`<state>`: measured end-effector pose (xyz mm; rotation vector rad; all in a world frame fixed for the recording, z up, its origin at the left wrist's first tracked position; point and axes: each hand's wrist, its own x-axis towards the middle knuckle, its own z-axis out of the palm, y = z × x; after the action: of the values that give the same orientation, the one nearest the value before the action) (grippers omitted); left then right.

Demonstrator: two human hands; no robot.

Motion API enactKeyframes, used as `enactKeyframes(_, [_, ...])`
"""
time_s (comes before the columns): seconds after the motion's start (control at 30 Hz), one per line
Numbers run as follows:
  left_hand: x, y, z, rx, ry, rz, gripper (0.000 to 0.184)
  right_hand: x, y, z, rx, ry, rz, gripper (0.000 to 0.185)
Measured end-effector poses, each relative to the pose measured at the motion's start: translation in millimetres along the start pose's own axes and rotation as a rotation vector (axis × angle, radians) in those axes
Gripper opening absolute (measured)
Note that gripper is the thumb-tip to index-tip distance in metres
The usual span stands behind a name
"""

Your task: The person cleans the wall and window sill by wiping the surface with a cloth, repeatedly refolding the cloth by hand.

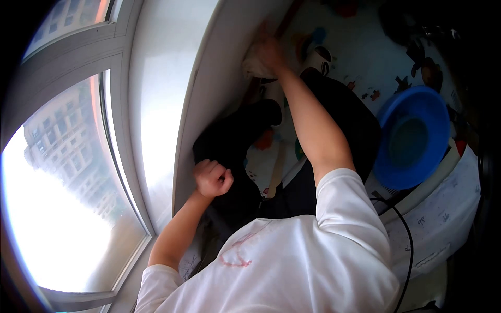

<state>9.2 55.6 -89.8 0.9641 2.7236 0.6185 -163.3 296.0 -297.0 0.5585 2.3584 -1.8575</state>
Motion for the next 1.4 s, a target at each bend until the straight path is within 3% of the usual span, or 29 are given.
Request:
enactKeyframes(0.13, [-0.3, 0.1, -0.5, -0.029, -0.003, -0.005, 0.021, -13.2, -5.2, 12.6, -0.025, 0.016, -0.008, 0.067])
enactKeyframes(0.2, [-0.8, -0.5, -0.4, -0.019, -0.011, -0.009, 0.021, 30.8, 58.7, 53.1, -0.113, 0.203, -0.304, 0.067])
enactKeyframes(0.27, [-2.4, -2.7, -0.1, -0.01, -0.003, 0.005, 0.021, 35.9, 57.5, 51.1, 0.037, 0.143, -0.218, 0.069])
enactKeyframes(0.3, [-3.9, -2.8, -0.6, -0.008, -0.001, 0.01, 0.021, 25.0, 10.3, 10.1, 0.223, -0.01, 0.005, 0.07])
enactKeyframes(0.37, [-4.2, 1.1, -1.4, -0.01, -0.02, -0.004, 0.021, -4.2, -25.0, -16.8, 0.352, -0.128, 0.168, 0.071])
enactKeyframes(0.43, [2.0, 0.8, 0.4, -0.007, -0.016, -0.002, 0.021, -16.3, -36.5, -10.3, 0.251, -0.052, 0.039, 0.07])
enactKeyframes(0.53, [2.2, 2.7, 2.2, -0.004, -0.015, -0.005, 0.021, -23.7, -31.5, 0.3, 0.227, -0.122, 0.103, 0.07])
enactKeyframes(0.73, [-0.6, 0.7, 1.2, 0.001, -0.034, -0.005, 0.022, 18.7, 17.7, 13.2, 0.334, -0.078, 0.002, 0.075])
enactKeyframes(0.83, [1.9, 0.7, 3.2, -0.004, -0.034, -0.004, 0.023, -1.9, -14.9, -7.1, 0.104, -0.059, -0.007, 0.073])
enactKeyframes(0.93, [1.4, 4.3, -0.5, -0.001, -0.043, -0.011, 0.023, -19.4, -21.3, 3.5, 0.168, -0.057, -0.017, 0.07])
enactKeyframes(1.13, [0.0, -0.8, 2.1, 0.001, -0.05, -0.007, 0.022, 5.0, -7.9, 1.5, 0.332, -0.132, 0.156, 0.071])
enactKeyframes(1.23, [-2.2, -0.1, 1.9, 0.005, -0.039, 0.004, 0.022, -1.4, -22.5, -8.4, 0.277, -0.071, 0.143, 0.075])
enactKeyframes(1.33, [-1.4, -0.3, 3.6, -0.001, -0.021, 0.007, 0.021, -9.9, 1.3, 19.9, -0.052, 0.037, -0.103, 0.071])
enactKeyframes(1.4, [-1.0, -1.0, 3.4, -0.006, -0.02, 0.002, 0.02, -15.7, -4.0, 18.4, 0.009, 0.021, -0.075, 0.071])
